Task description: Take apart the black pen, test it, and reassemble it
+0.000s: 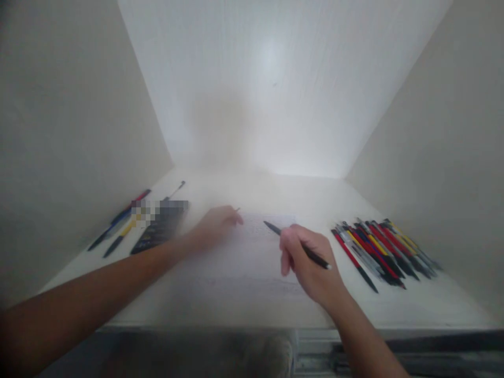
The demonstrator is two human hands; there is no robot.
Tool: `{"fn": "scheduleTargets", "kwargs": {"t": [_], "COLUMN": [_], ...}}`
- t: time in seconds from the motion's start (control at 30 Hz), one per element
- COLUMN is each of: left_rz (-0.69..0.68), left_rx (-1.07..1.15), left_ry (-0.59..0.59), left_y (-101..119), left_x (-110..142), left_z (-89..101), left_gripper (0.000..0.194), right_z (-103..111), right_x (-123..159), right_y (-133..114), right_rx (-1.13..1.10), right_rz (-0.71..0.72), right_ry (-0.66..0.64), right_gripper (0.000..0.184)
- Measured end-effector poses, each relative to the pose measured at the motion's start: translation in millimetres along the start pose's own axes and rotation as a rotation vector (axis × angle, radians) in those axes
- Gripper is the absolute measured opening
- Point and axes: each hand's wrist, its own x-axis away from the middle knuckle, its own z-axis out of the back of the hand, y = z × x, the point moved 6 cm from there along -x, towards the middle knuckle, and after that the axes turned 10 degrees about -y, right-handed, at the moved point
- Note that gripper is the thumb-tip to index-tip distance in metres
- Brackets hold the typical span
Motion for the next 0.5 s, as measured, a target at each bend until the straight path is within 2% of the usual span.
{"fn": "scheduleTargets", "kwargs": {"t": [0.13,0.2,0.27,0.33,0.43,0.5], "left_rz": [0.021,0.033,0.051,0.068,0.071,0.071], "left_rx": [-0.088,-0.152,-0.204,-0.239,-0.287,-0.314], "left_ry": [-0.107,-0.171,-0.222,-0.258,-0.303,-0.326], "left_y": [8,14,19,24,30,32], "left_x": [2,3,6,8,12,13], "left_z": [-7.9,-11.2,-13.3,-14.6,-16.5,-18.0], "left_gripper": [0.023,0.018,0.016,0.027,0.054,0.065], "right_z": [-19,-24,-27,-29,-32,-34], "right_x": [13,18,22,25,27,27], "right_y": [15,22,28,36,41,39], "right_rx": [-0.327,-0.368,-0.301,-0.217,-0.236,-0.218], "right_rz": [-0.079,-0.115,-0.141,-0.200,-0.280,-0.280], "right_ry": [-0.131,-0.197,-0.272,-0.325,-0.349,-0.371], "right_gripper": [0.039,0.042,0.045,0.045,0.032,0.024]}}
